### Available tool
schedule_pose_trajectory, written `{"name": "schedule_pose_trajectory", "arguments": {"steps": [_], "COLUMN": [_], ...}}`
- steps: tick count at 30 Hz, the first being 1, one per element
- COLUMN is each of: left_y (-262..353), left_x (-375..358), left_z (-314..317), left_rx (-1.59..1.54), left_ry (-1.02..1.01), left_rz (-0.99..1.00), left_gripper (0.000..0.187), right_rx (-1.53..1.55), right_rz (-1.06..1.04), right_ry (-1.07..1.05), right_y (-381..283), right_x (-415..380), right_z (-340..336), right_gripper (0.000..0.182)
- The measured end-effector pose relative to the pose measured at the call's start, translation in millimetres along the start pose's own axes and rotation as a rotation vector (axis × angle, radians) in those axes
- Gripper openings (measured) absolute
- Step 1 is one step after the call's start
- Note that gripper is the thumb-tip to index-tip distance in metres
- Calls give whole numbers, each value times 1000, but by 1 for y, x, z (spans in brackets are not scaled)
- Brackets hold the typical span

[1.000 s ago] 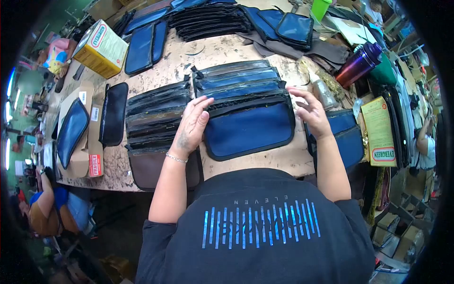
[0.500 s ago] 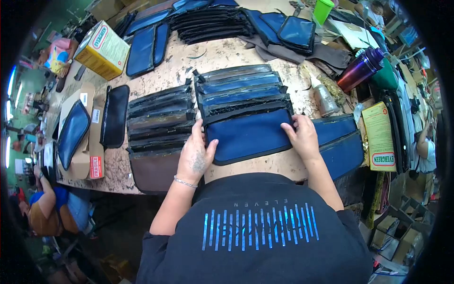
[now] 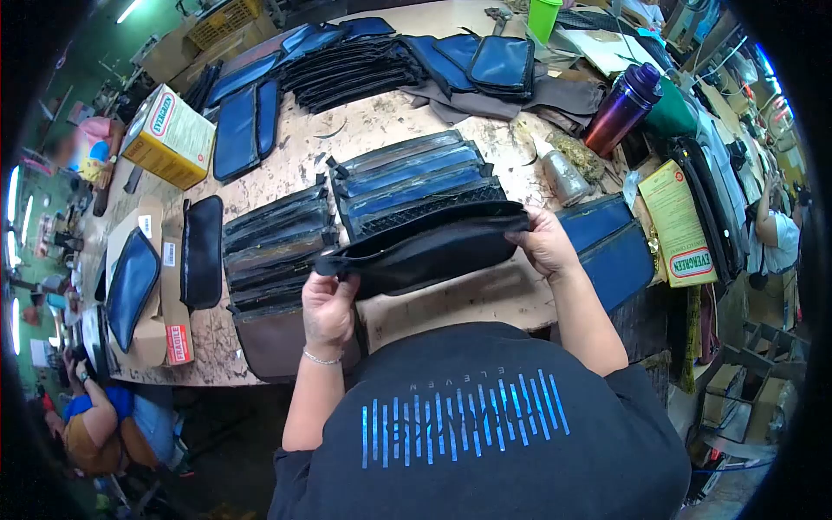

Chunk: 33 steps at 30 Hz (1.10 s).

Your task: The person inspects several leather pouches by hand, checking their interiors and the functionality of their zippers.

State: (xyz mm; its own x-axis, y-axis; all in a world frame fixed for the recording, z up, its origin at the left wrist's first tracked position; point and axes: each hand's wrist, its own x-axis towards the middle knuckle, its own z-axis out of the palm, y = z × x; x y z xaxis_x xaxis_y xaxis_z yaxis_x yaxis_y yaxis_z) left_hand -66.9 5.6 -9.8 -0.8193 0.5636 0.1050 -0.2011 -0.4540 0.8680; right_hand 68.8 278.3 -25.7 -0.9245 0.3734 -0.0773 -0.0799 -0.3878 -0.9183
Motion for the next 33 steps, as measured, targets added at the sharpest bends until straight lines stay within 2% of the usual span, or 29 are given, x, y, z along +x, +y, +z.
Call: {"name": "schedule_pose_trajectory", "arguments": {"steps": [1,2,3,11,13,15,17,20,27,33], "left_y": [2,3,3,1,-1,-4,-6,-17,-19,-19], "left_x": [1,6,5,3,2,7,7,3,0,0], "left_z": [-2,-2,-5,-6,-2,-2,-3,-7,-9,-8], "left_rx": [-3,91,94,1,-2,22,-25,-54,-160,-288], "left_ry": [34,-33,-27,-16,57,95,106,159,186,200], "left_rz": [-22,81,79,-32,-37,-76,-236,-343,-449,-547], "left_gripper": [28,21,21,21,23,22,17,13,13,14], "right_rx": [2,-26,-53,-19,-35,139,102,43,76,238], "right_rz": [6,-81,-168,-158,-161,15,27,179,249,280], "right_ry": [-1,-6,-12,-35,-9,49,88,157,191,211], "right_y": [-1,-4,-7,1,-9,-17,-14,-7,-6,-8], "right_x": [-1,-2,-1,-3,-7,-10,-10,-9,-7,-7], "right_z": [0,1,4,-12,1,11,14,11,11,16], "right_gripper": [28,22,16,17,18,20,20,18,22,23]}}
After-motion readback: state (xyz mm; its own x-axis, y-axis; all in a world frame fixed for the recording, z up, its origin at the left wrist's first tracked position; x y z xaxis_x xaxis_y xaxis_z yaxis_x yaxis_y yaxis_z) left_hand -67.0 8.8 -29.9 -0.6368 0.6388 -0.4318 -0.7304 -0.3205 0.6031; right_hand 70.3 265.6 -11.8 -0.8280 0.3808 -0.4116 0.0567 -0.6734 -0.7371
